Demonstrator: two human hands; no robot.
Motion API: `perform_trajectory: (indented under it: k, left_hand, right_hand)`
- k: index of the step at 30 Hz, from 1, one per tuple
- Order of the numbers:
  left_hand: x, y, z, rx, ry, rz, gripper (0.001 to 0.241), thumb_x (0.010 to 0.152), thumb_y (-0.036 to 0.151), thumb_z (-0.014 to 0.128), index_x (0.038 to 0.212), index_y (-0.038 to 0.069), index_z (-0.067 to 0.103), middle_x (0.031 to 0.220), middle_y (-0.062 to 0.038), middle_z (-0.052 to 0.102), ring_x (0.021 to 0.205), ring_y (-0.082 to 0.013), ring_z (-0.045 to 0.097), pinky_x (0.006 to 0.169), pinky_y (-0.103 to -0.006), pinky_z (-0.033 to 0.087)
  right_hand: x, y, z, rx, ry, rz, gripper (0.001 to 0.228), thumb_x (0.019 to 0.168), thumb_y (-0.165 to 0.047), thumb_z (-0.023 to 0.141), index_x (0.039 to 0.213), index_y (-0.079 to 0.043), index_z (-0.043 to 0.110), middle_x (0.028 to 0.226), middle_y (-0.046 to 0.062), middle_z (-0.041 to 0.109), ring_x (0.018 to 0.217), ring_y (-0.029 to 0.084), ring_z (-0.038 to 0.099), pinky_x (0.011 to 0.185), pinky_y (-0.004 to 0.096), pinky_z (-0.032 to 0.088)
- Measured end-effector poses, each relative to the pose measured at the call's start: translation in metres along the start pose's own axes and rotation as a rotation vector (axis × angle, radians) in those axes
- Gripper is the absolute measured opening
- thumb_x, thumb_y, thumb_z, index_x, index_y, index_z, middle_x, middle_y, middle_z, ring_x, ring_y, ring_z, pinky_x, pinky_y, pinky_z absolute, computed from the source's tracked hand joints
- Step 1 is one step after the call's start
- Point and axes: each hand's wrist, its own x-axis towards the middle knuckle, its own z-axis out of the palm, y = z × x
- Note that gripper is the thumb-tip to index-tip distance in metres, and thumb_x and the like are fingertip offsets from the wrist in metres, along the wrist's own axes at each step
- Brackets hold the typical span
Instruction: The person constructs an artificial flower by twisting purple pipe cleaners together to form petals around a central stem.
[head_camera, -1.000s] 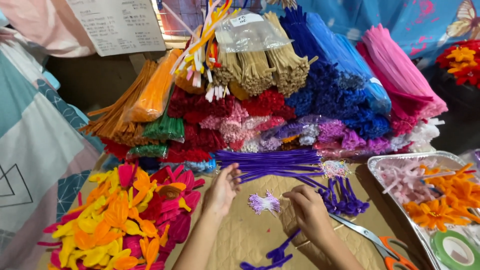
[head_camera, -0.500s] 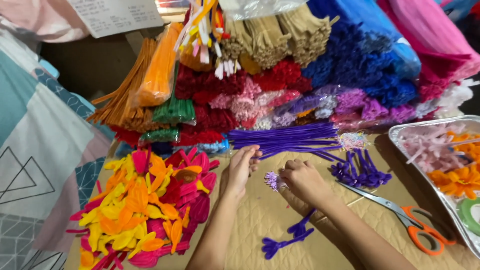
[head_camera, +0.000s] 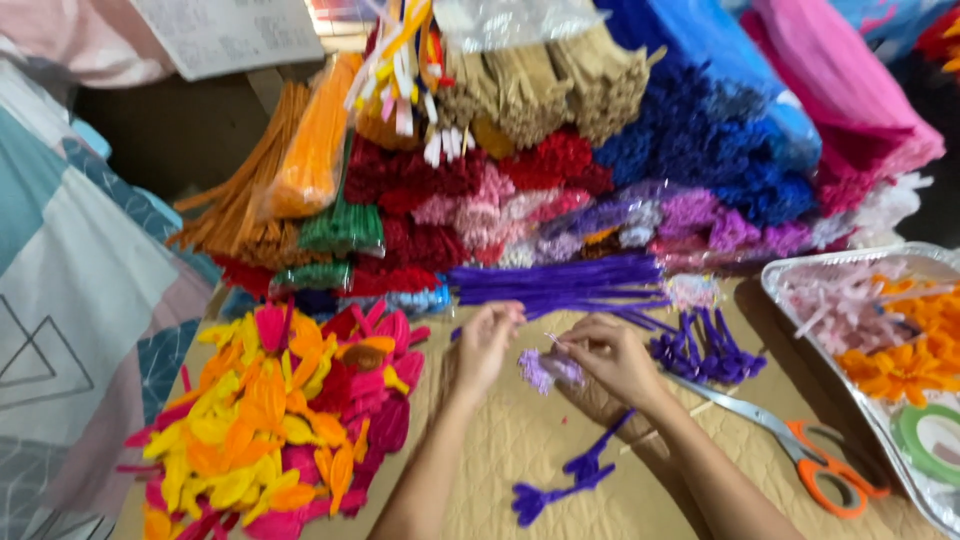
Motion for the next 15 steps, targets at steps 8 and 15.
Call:
perform_trajectory:
  k: [8,15]
  left_hand:
    - [-0.031,0.038,0.036,0.105,-0.172,0.073,0.021,0.089,0.022,0.082,0.105,0.008,0.080,0.096,-0.009,0.079,0.083,-0.0146,0.076,0.072,-0.0244,0.060]
    - [-0.031,0.034,0.038,0.045,-0.107,-0.017,0.024,0.088,0.022,0.082,0.102,0.003,0.079,0.097,-0.014,0.078,0.086,-0.0213,0.078,0.076,-0.0299,0.063]
  right_hand:
    - [0.000,-0.039,-0.008,0.466,0.044,0.261,0.007,0.082,0.001,0.078,0.089,0.003,0.080,0.094,0.012,0.075,0.084,0.018,0.067,0.071,0.029,0.058]
    - [-0.002,-0.051,-0.005,0.501,0.026,0.270,0.006,0.083,0.002,0.078,0.088,0.005,0.079,0.089,0.011,0.074,0.081,0.016,0.066,0.068,0.027,0.057]
